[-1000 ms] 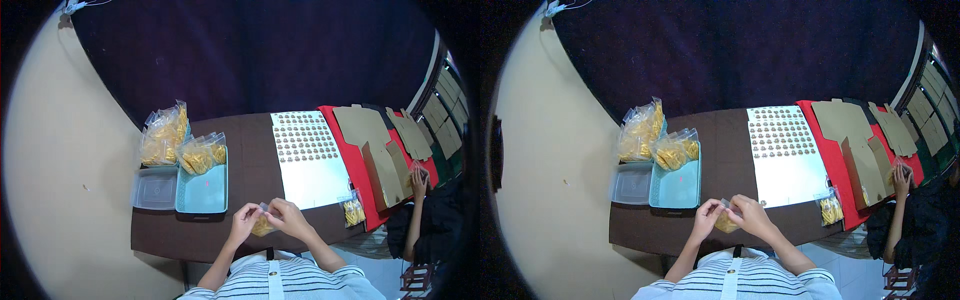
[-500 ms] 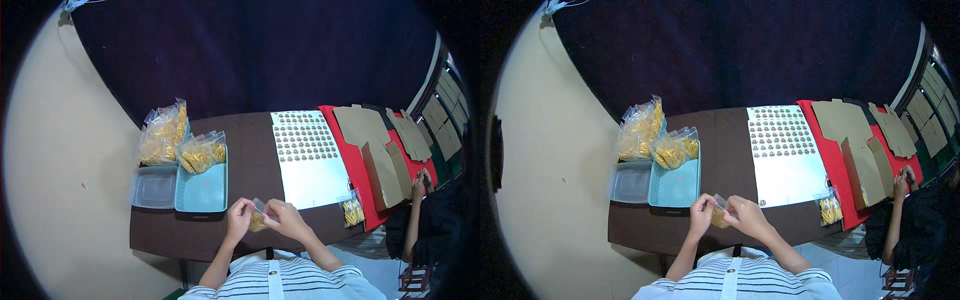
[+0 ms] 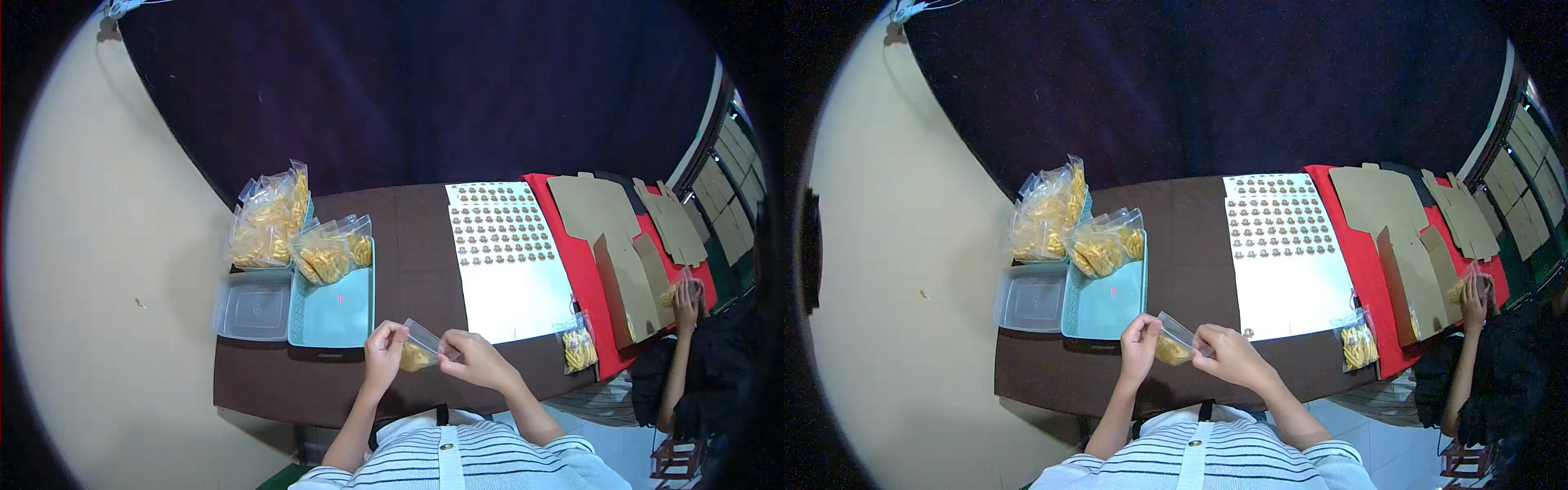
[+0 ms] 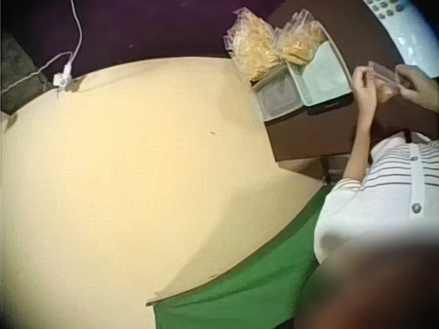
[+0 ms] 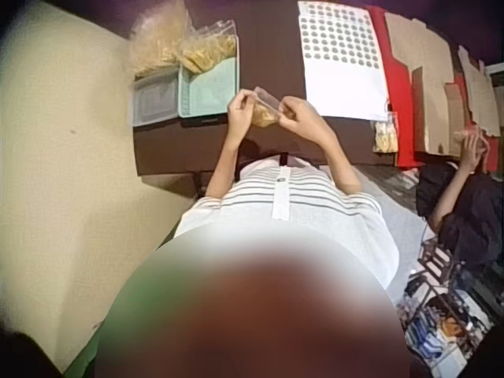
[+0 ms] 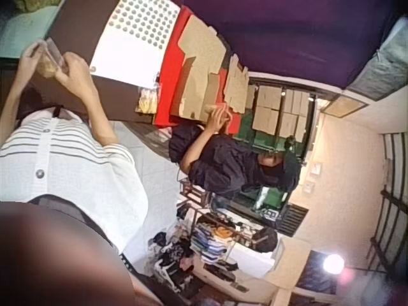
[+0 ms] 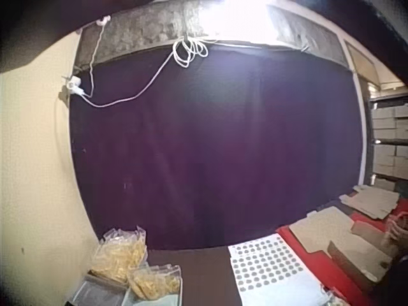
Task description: Labeling small bags of snacks and organizing them on a table.
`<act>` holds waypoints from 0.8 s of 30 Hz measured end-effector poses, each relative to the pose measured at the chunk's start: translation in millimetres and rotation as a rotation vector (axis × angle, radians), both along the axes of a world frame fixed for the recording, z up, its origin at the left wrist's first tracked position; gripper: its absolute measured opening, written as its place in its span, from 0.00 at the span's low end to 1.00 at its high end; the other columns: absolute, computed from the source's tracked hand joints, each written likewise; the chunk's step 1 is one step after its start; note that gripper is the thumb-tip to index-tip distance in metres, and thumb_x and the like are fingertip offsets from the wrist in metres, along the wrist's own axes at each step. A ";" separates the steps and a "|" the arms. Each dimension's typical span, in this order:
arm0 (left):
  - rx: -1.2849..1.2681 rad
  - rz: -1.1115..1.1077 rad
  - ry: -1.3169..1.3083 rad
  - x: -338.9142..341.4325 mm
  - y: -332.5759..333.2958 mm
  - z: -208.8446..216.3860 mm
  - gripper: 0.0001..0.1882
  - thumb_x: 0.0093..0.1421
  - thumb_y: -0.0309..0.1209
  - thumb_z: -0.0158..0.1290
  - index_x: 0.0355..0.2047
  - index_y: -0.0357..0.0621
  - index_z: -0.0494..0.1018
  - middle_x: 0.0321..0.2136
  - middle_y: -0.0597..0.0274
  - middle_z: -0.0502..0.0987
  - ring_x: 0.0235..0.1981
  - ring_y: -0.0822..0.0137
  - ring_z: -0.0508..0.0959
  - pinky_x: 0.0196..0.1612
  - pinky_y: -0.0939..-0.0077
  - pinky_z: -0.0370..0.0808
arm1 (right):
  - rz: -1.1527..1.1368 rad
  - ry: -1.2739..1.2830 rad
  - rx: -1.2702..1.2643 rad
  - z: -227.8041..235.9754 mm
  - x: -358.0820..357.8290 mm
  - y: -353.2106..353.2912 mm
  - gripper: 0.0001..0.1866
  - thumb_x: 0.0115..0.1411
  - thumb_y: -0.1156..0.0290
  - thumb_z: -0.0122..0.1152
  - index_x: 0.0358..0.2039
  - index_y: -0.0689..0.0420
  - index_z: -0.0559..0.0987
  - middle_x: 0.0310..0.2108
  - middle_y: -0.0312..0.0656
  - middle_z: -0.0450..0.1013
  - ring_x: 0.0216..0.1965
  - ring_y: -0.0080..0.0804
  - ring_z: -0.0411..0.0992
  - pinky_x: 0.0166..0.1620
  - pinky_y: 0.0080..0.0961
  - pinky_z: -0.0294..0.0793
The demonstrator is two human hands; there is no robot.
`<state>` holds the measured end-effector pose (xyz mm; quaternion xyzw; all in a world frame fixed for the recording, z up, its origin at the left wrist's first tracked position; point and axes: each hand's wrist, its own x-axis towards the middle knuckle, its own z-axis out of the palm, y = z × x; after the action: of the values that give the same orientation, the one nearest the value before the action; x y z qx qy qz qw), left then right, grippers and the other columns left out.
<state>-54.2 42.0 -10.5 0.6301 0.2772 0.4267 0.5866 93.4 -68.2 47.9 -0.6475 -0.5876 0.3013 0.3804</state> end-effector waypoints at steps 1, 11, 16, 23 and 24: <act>0.081 0.003 0.082 -1.0 -2.0 1.9 0.10 0.57 0.30 0.50 0.23 0.36 0.68 0.20 0.68 0.67 0.22 0.79 0.65 0.26 0.85 0.63 | 0.019 -0.045 -0.002 -0.7 1.8 -0.5 0.10 0.46 0.69 0.54 0.24 0.64 0.70 0.25 0.49 0.69 0.27 0.43 0.71 0.32 0.31 0.70; 0.293 -0.117 0.214 4.5 -14.2 5.1 0.06 0.53 0.25 0.52 0.24 0.34 0.69 0.22 0.55 0.70 0.24 0.63 0.72 0.28 0.75 0.67 | 0.024 -0.014 0.119 -15.6 -1.0 5.6 0.11 0.50 0.68 0.55 0.25 0.64 0.70 0.21 0.44 0.66 0.22 0.35 0.66 0.26 0.26 0.64; 0.365 -0.182 0.221 3.8 -14.7 8.9 0.07 0.53 0.26 0.52 0.25 0.33 0.69 0.22 0.56 0.70 0.25 0.64 0.72 0.28 0.75 0.68 | 0.022 0.034 0.131 -17.7 -2.7 6.6 0.13 0.50 0.66 0.55 0.23 0.65 0.69 0.20 0.43 0.65 0.21 0.31 0.65 0.25 0.24 0.63; 0.279 -0.067 0.209 -0.4 -11.5 9.2 0.07 0.54 0.28 0.51 0.25 0.35 0.69 0.21 0.57 0.70 0.23 0.65 0.71 0.27 0.77 0.67 | 0.015 0.093 0.127 -15.0 -4.1 8.1 0.12 0.50 0.67 0.55 0.22 0.64 0.69 0.20 0.43 0.65 0.21 0.30 0.65 0.25 0.25 0.63; 0.278 -0.068 0.210 -1.0 -9.3 9.2 0.07 0.54 0.28 0.51 0.25 0.35 0.69 0.21 0.57 0.70 0.23 0.65 0.71 0.27 0.77 0.67 | 0.014 0.074 0.127 -12.0 -3.1 8.0 0.12 0.49 0.67 0.55 0.23 0.64 0.69 0.20 0.43 0.65 0.22 0.30 0.65 0.25 0.24 0.64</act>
<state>-55.2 32.8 -1.3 0.7552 0.2537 0.3727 0.4759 90.3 -60.2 35.9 -0.6063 -0.5958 0.2895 0.4400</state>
